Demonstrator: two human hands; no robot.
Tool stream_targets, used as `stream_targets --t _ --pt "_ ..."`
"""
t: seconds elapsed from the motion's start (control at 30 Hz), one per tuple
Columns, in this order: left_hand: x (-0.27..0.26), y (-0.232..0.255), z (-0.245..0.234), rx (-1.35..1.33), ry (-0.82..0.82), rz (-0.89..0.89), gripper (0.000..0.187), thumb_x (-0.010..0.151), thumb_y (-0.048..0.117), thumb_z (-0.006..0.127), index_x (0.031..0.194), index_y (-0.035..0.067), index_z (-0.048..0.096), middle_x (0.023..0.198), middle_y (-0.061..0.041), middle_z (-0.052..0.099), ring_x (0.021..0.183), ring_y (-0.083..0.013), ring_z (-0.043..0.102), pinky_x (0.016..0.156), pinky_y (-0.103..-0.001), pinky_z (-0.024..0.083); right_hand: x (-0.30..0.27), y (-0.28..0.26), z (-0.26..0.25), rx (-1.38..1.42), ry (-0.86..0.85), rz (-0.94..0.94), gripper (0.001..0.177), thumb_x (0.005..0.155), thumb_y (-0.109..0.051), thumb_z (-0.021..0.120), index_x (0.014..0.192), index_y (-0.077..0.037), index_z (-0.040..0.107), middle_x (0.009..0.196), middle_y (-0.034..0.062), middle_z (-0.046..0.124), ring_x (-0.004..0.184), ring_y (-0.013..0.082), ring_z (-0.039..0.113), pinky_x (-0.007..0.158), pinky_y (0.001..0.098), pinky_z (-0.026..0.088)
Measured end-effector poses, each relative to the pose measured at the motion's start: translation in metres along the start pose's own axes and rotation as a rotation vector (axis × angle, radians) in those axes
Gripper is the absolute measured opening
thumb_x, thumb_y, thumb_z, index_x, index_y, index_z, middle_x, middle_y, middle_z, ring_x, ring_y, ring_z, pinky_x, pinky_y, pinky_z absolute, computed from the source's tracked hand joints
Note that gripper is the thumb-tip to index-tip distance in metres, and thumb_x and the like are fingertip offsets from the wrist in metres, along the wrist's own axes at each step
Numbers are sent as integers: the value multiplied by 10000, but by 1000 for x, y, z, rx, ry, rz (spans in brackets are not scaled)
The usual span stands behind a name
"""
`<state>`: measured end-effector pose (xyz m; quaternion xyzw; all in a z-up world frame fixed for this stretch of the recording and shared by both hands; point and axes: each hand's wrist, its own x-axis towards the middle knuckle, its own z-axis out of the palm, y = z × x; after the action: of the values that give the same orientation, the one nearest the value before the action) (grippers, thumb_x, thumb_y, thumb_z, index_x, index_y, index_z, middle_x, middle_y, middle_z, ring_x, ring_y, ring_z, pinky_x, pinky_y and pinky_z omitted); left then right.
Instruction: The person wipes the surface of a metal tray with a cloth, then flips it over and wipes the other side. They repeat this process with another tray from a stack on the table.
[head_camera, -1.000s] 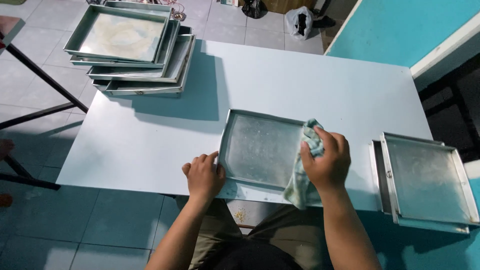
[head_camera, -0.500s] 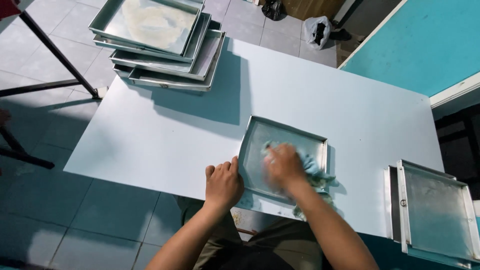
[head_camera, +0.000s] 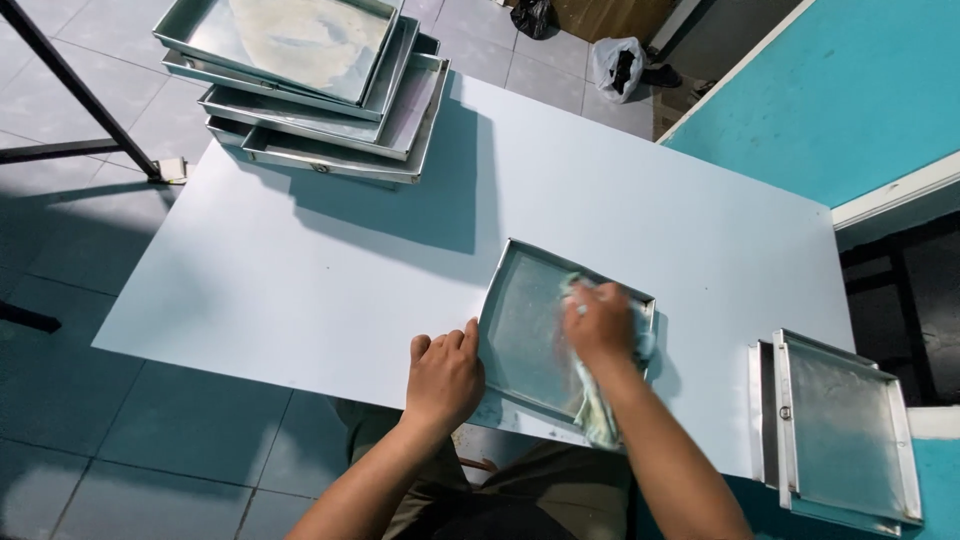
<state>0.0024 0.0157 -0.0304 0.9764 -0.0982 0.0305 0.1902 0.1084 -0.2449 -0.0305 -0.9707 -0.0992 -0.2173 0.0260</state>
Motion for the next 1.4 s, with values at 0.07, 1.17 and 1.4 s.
stream_targets --t 0.07,1.17,1.4 --pt "2 2 1 25 -3 -6 434 988 176 504 1408 85 565 1012 -88 734 889 -248 704 868 -419 350 -12 -31 4 55 -44 -105 212 813 -268 722 1000 -206 801 895 90 654 884 322 696 759 426 584" --pt "-3 -5 -5 -30 72 35 432 966 133 493 1379 43 582 951 -89 739 810 -242 710 803 -402 370 66 -94 9 17 -433 38 348 979 -407 554 1262 -323 737 1138 56 647 1122 292 635 905 445 544" --pt "-3 0 16 -62 208 -72 461 922 169 442 1357 59 548 917 -95 711 753 -319 704 813 -477 378 -1 -101 -34 234 -528 -384 332 950 -336 578 1219 -205 721 1023 87 596 920 271 584 777 462 496"
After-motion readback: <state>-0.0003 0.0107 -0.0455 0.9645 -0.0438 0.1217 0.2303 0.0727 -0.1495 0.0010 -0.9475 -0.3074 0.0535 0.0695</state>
